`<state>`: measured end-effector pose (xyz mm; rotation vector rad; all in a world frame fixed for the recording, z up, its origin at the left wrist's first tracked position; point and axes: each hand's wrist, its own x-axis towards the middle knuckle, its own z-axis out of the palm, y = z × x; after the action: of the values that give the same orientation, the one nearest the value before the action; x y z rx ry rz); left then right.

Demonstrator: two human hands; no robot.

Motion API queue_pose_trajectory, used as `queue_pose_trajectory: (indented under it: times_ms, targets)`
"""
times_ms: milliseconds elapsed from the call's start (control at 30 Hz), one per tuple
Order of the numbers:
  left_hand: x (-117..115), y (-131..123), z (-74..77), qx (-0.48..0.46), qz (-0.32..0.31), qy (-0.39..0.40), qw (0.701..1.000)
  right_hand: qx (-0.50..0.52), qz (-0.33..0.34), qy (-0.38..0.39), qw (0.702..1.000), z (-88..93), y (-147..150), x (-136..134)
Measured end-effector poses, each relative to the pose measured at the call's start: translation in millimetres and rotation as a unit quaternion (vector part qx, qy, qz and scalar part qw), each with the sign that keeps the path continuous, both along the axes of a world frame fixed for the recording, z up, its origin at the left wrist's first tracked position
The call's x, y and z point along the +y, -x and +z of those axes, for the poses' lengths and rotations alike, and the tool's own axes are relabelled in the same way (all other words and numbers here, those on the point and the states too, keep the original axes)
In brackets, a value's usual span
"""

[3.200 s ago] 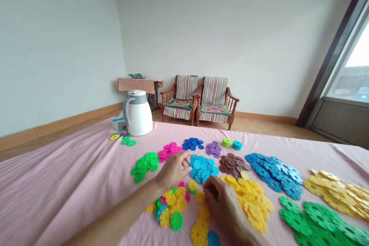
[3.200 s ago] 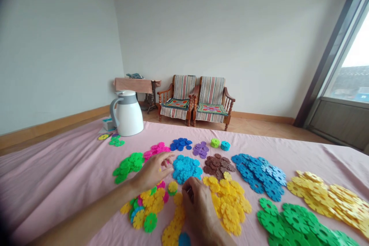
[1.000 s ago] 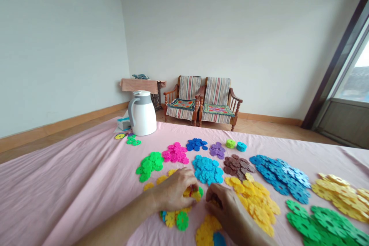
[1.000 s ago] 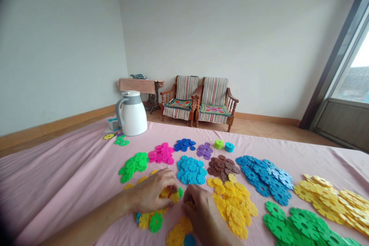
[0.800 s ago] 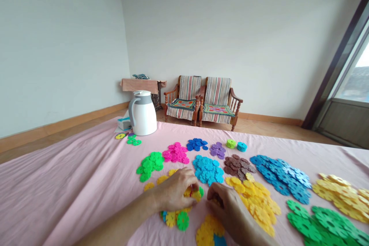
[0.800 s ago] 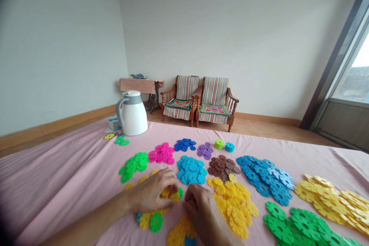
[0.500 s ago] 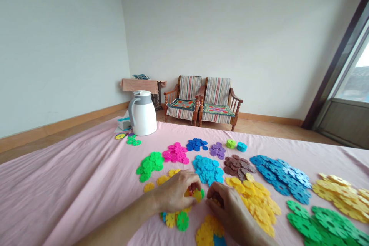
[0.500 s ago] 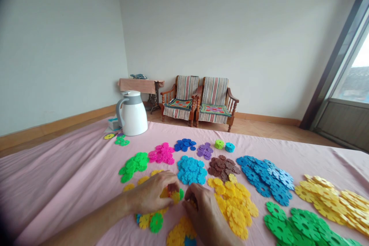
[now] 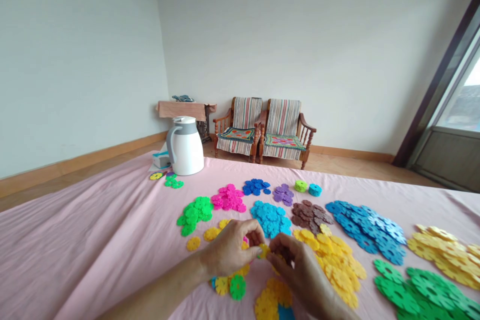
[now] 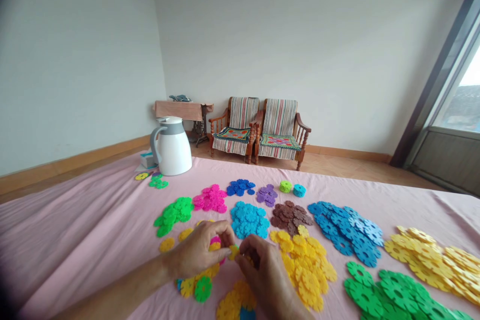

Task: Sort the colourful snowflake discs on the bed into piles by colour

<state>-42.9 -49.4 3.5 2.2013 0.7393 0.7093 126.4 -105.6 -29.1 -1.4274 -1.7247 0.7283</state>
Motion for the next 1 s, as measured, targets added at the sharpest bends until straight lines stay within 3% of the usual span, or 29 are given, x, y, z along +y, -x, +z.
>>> queue_pose_trajectory:
  times_ms: [167,300,433,567,700,800,1000]
  targets:
    - [-2.1,-0.5,-0.7,0.017,0.017,-0.024,0.999,-0.022,-0.015,-0.002,1.0,12.0,-9.2,1.5]
    - [-1.1,1.0,-0.8,0.061,0.005,-0.065,0.996,-0.066,-0.02,-0.004,0.998,30.7,-35.5,4.8]
    - [1.0,3.5,-2.5,0.093,-0.049,-0.123,0.987,-0.128,-0.026,0.016,0.991,43.0,-74.8,2.9]
    - [1.9,5.3,-4.5,0.099,-0.129,-0.164,0.973,-0.16,-0.02,0.059,0.985,42.1,-115.9,-6.6]
    - [-1.5,5.0,-4.0,0.099,-0.173,-0.176,0.964,-0.204,-0.084,0.058,0.974,35.4,-142.7,-9.5]
    - [-4.5,4.5,-3.4,0.109,-0.189,-0.173,0.96,-0.228,-0.095,0.04,0.968,35.9,-133.2,-6.5]
    - [-7.3,4.4,-1.6,0.129,-0.2,-0.161,0.958,-0.188,0.047,0.08,0.978,56.2,-50.1,-20.6]
